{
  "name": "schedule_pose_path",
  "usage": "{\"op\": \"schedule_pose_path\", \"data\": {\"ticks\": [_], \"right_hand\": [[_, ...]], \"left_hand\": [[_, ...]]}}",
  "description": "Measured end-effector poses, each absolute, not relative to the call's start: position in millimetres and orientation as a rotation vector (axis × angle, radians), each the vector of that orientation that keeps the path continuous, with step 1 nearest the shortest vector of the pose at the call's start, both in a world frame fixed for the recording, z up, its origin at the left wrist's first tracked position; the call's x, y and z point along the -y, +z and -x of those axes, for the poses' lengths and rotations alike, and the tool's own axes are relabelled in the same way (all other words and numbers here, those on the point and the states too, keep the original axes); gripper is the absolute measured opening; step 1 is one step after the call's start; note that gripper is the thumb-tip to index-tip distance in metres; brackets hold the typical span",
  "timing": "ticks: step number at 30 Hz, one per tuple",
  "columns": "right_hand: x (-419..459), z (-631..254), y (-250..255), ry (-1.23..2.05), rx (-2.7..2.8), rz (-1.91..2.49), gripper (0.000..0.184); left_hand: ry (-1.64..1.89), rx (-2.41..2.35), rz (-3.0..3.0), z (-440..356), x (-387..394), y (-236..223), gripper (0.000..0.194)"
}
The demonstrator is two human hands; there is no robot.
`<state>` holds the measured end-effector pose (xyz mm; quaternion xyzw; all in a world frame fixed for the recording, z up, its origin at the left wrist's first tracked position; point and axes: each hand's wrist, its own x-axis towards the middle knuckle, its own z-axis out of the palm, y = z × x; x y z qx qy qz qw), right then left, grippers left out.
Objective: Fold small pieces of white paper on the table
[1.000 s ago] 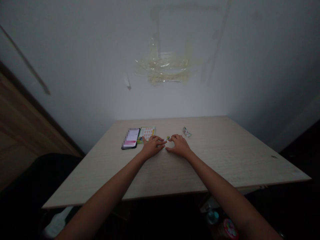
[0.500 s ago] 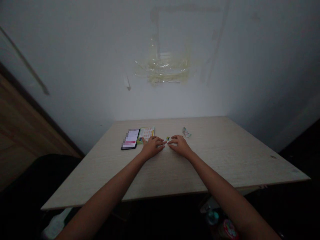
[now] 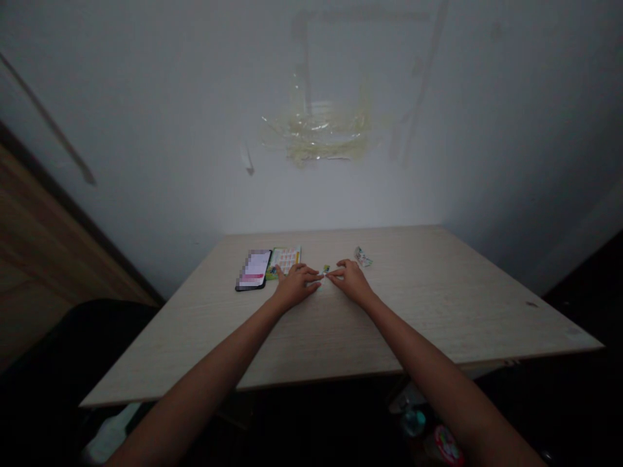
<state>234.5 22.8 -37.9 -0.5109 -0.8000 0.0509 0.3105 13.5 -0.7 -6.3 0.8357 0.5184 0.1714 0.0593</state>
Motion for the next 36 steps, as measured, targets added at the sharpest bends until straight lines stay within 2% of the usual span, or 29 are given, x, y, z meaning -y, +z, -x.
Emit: {"op": "schedule_pose_path", "data": {"ticks": [27,36], "right_hand": [[-29.0,-228.4,-32.2,-0.035,2.149,1.452,0.029],[-21.3,-227.9,-25.7,0.045,2.161,1.354,0.029]], "left_hand": [[0.511,-1.559,-2.531,-13.2,3.4,-3.2,0.029],[0.526,-1.57,-2.529,-12.7,3.4,-5.1,0.029]]}}
